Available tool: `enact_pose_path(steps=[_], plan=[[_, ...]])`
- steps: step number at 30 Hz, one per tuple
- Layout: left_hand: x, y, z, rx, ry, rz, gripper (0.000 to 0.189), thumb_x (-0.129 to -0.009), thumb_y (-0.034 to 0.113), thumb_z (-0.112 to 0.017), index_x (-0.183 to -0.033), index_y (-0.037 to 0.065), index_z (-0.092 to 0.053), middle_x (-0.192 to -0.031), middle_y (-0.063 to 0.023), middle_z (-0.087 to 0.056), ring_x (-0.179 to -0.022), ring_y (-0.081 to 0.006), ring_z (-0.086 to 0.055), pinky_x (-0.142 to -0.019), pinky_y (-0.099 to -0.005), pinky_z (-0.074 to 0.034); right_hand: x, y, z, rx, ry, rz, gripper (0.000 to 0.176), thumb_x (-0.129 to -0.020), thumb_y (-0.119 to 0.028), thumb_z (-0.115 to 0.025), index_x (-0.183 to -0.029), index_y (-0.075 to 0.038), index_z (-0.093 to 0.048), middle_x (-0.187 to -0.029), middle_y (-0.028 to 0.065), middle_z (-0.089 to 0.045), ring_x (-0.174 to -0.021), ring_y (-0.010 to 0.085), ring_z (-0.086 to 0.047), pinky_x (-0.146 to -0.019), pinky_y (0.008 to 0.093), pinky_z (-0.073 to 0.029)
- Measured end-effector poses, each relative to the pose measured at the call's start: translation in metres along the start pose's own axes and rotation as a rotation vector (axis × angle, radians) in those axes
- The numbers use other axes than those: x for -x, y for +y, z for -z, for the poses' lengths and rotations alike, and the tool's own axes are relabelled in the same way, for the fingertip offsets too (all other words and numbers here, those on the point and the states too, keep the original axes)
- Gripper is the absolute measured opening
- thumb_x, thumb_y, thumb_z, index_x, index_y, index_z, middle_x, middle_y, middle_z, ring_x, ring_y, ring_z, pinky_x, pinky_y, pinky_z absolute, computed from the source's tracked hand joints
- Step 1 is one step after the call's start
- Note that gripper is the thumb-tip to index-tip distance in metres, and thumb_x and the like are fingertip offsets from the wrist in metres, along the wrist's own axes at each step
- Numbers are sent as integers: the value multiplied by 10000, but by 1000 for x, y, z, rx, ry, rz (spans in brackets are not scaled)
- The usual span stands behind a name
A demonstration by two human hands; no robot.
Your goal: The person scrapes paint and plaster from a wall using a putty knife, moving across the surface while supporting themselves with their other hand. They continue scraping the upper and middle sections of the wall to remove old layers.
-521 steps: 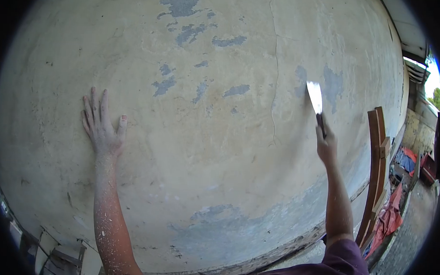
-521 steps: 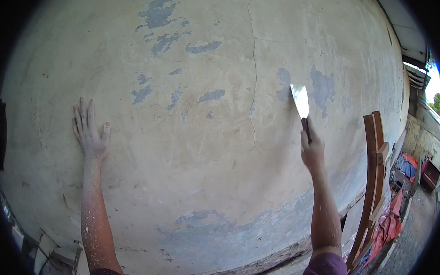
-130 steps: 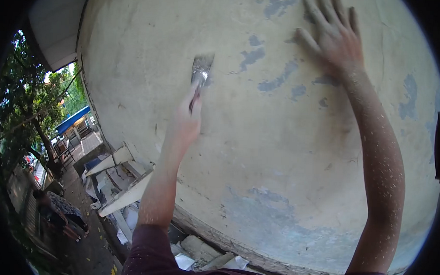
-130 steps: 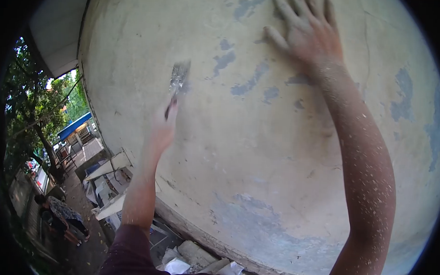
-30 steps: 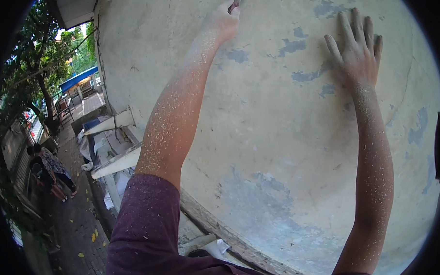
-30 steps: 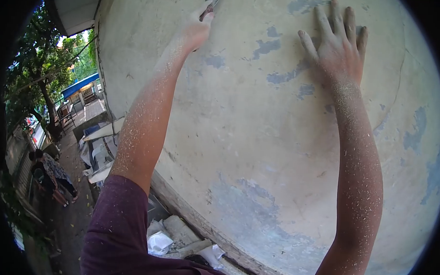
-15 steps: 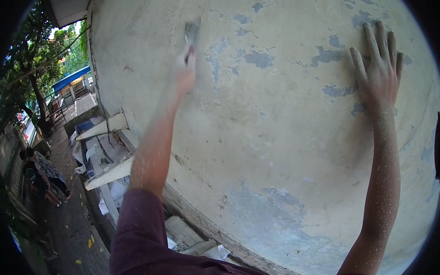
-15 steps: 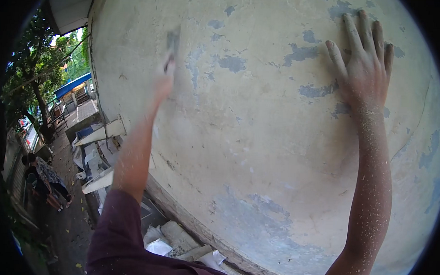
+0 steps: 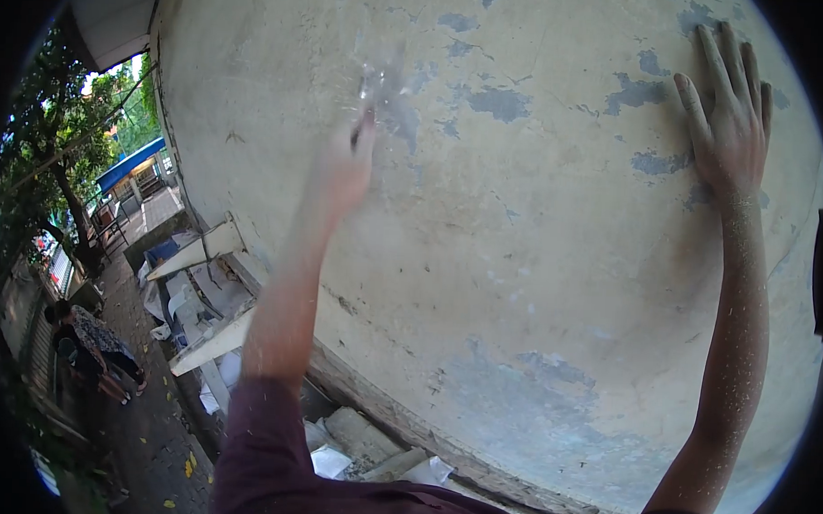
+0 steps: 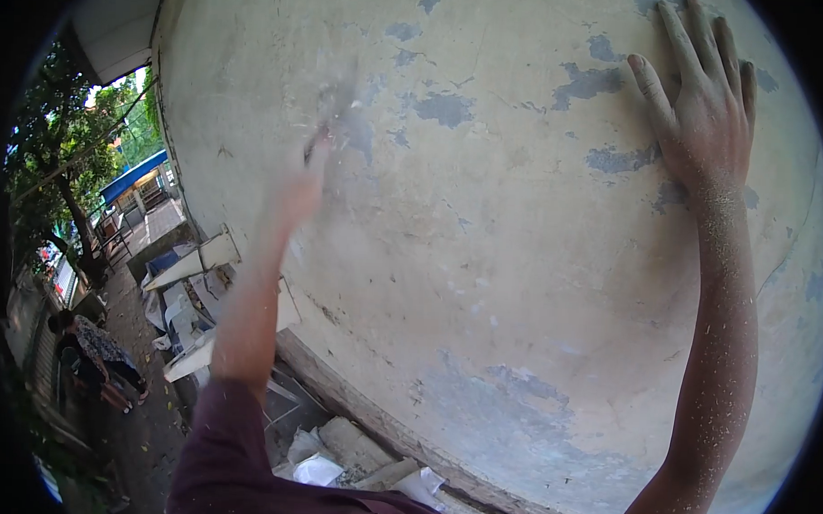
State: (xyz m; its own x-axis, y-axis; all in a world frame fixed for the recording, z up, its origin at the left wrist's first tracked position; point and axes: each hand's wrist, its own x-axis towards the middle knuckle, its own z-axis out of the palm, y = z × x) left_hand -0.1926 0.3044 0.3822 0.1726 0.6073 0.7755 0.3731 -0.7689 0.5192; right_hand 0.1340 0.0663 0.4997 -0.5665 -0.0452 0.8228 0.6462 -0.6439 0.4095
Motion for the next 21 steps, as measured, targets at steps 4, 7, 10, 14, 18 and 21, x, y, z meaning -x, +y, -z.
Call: enact_pose_path(steps=[4,7,10,14,18,21], plan=[[-126,60,58,-225,34,-70,418,-935,278,-448,-1280,48,-498,-1235,-180,-555,-1162,-293,-519,-969,-335,-385,-25,-26,2,-19,-22,-33,589,-881,-590,-367,-1411,-341,-305,-1501,-66,-223,-1396,145,-154,-1157,420,-68],[-78,-4,16,-33,138,-264,419,-932,269,-444,-1299,71,-481,-1186,-217,-565,-1125,-349,-533,-928,-368,-417,-53,-60,23,-2,-338,-256,619,-849,-432,-502,-1343,-66,-426,-1473,153,-268,-1395,308,-152,-1135,469,-78],[52,-69,-18,31,29,-123,432,-954,237,-411,-1355,75,-407,-1207,-208,-561,-1147,-292,-538,-939,-330,-413,-52,-63,19,-46,-307,-256,616,-858,-430,-484,-1346,-61,-420,-1473,154,-267,-1394,312,-151,-1138,460,-71],[186,-136,-46,51,-138,95,416,-936,137,-438,-1341,45,-421,-1226,-206,-554,-1179,-296,-518,-968,-340,-395,-44,-58,17,-102,-316,-234,622,-865,-456,-458,-1344,-61,-422,-1470,151,-275,-1392,313,-158,-1139,460,-71],[86,-124,-35,153,7,25,436,-964,227,-405,-1335,-4,-408,-1324,-206,-472,-1261,-273,-432,-1026,-334,-330,-46,-60,18,-87,-284,-256,613,-865,-450,-462,-1330,-52,-438,-1463,150,-289,-1391,308,-166,-1140,456,-75],[-88,-35,17,-12,173,-204,443,-964,303,-396,-1297,21,-471,-1283,-196,-515,-1212,-291,-476,-992,-328,-366,-52,-70,30,-108,-319,-286,607,-866,-446,-463,-1325,-50,-444,-1461,151,-293,-1391,307,-167,-1141,452,-77]])
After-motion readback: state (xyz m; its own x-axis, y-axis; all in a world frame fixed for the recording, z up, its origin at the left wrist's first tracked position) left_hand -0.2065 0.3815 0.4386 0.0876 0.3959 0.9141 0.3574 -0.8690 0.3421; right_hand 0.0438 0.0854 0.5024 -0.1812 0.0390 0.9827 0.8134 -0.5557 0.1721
